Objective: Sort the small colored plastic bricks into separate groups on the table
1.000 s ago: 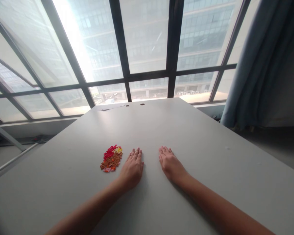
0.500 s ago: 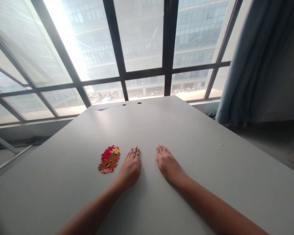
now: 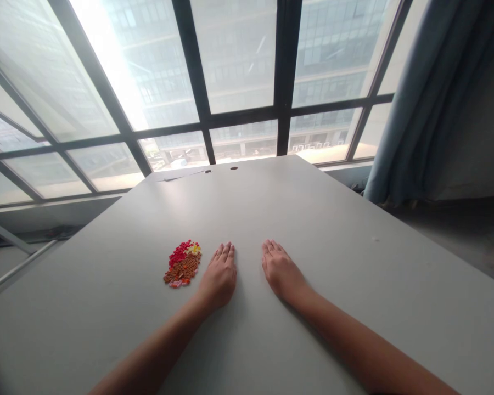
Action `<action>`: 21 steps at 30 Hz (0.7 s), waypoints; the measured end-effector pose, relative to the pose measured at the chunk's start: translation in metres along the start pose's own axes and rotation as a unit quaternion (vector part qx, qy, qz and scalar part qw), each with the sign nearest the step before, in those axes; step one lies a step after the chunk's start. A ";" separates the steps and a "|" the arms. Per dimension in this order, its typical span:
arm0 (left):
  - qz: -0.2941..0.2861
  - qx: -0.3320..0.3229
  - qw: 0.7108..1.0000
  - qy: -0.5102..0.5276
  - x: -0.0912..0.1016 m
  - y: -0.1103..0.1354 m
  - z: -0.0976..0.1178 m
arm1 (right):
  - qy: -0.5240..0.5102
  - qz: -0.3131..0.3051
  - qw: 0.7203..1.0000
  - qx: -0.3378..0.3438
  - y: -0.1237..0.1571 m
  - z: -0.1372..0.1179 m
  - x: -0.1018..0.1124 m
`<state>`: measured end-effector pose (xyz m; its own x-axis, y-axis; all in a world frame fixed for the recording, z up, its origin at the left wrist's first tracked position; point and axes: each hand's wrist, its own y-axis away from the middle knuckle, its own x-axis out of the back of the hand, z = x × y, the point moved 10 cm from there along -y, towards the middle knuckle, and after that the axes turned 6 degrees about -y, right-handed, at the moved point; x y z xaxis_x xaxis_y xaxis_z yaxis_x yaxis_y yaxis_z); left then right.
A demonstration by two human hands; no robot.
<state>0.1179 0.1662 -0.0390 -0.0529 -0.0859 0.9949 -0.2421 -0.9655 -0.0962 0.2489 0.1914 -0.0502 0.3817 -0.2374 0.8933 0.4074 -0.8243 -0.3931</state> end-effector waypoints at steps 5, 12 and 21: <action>0.000 -0.003 1.000 0.001 0.002 0.000 0.001 | -0.001 0.000 1.000 0.002 -0.001 -0.001 0.001; -0.001 -0.008 1.000 0.001 -0.001 0.000 0.001 | -0.001 -0.002 1.000 -0.003 -0.001 0.002 0.000; -0.002 -0.009 1.000 0.002 -0.003 -0.001 0.002 | 0.003 -0.004 1.000 0.001 -0.001 0.001 0.002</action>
<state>0.1204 0.1670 -0.0416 -0.0559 -0.0802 0.9952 -0.2602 -0.9611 -0.0921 0.2501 0.1926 -0.0485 0.3734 -0.2329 0.8980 0.4122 -0.8255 -0.3855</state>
